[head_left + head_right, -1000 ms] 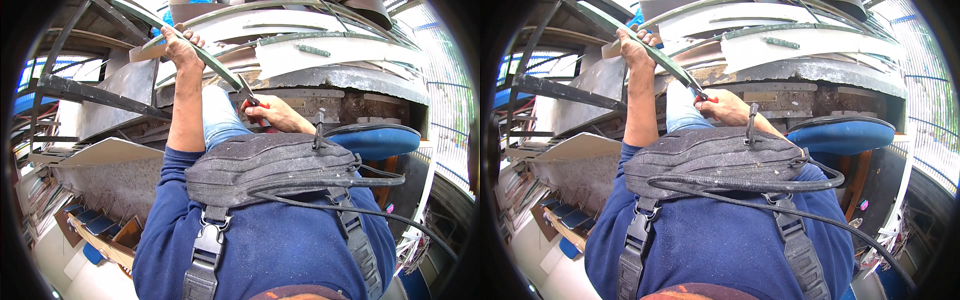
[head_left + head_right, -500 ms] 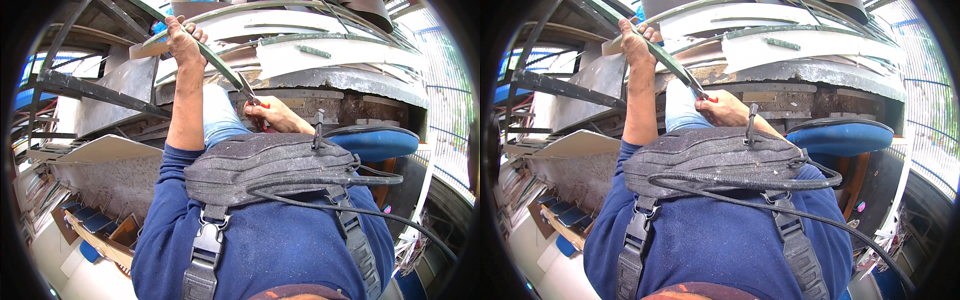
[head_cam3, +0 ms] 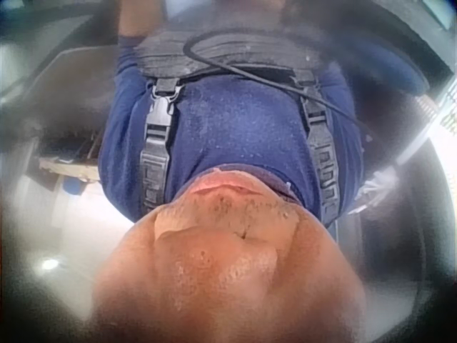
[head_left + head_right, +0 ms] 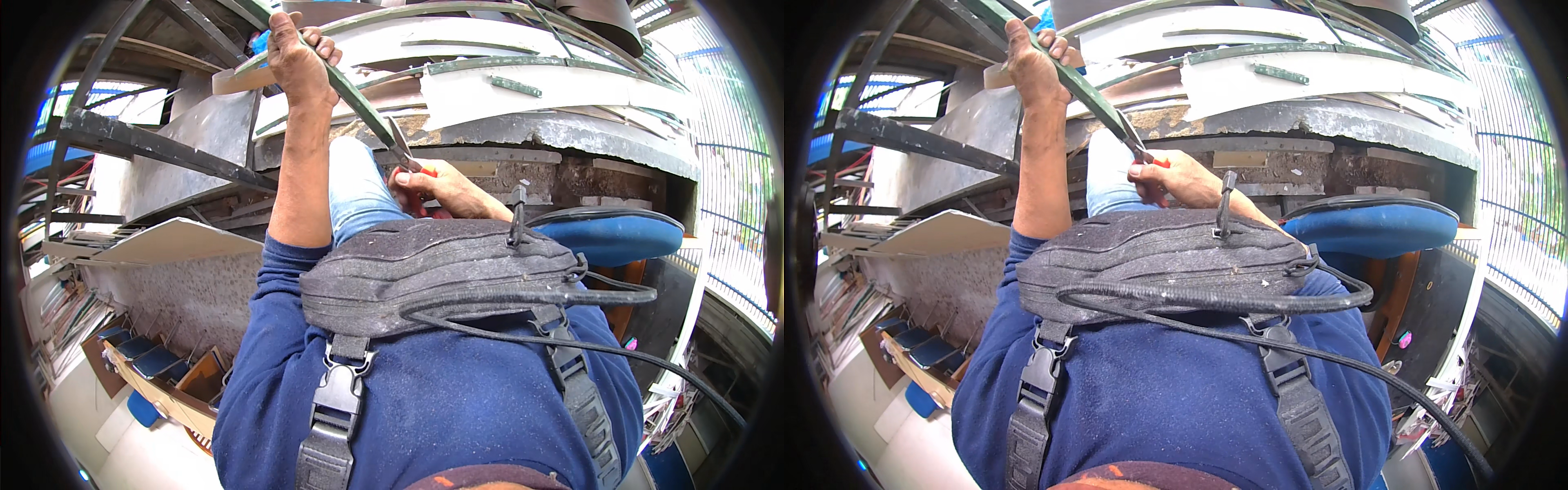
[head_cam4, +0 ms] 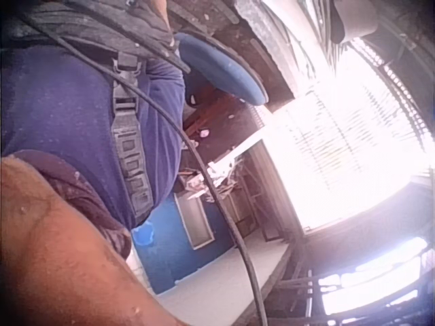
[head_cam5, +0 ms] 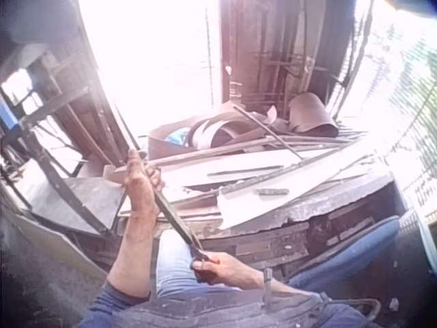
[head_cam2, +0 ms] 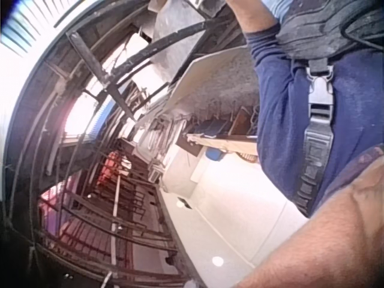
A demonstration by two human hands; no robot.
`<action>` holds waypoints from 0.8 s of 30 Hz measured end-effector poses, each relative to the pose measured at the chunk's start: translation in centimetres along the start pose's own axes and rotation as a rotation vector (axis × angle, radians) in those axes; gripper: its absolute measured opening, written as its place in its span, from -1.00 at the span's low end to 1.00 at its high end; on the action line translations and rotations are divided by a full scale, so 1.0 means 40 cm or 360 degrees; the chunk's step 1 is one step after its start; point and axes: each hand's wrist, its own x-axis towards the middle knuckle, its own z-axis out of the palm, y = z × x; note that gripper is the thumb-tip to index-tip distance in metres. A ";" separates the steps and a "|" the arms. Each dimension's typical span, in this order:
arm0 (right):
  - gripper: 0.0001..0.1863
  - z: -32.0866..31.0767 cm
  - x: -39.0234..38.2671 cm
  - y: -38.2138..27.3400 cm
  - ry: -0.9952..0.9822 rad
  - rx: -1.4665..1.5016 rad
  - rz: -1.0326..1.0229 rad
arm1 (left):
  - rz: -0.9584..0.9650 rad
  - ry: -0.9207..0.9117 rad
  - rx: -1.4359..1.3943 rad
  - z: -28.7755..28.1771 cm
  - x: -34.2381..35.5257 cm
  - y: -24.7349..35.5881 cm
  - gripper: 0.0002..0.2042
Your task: The person cuts a green metal strip using shears, then measures the strip with a measuring tape and places the shears on a desk.
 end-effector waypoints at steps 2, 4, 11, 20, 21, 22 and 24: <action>-0.68 0.012 0.001 -0.015 0.0014 0.0003 -0.0176 | 0.0010 -0.0033 0.0002 0.003 0.001 0.000 -0.60; -0.68 0.017 -0.002 -0.022 0.0045 0.0033 -0.0119 | 0.0017 -0.0008 -0.0005 0.002 -0.001 0.004 -0.61; -0.68 0.003 0.019 0.021 0.0074 0.0056 -0.0044 | -0.0024 -0.0033 -0.0020 0.003 -0.004 0.008 -0.67; -0.66 0.009 0.013 0.016 0.0106 0.0104 0.0025 | 0.0009 0.0034 0.0013 0.008 -0.021 0.009 -0.67; -0.66 0.008 0.013 0.016 0.0111 0.0101 0.0022 | 0.0009 0.0029 0.0009 0.006 -0.021 0.006 -0.67; -0.66 0.005 0.013 0.017 0.0109 0.0087 0.0022 | 0.0017 0.0025 0.0009 0.000 -0.019 0.001 -0.66; -0.65 -0.002 0.014 0.021 0.0111 0.0074 0.0017 | 0.0023 0.0015 0.0008 -0.005 -0.013 -0.011 -0.64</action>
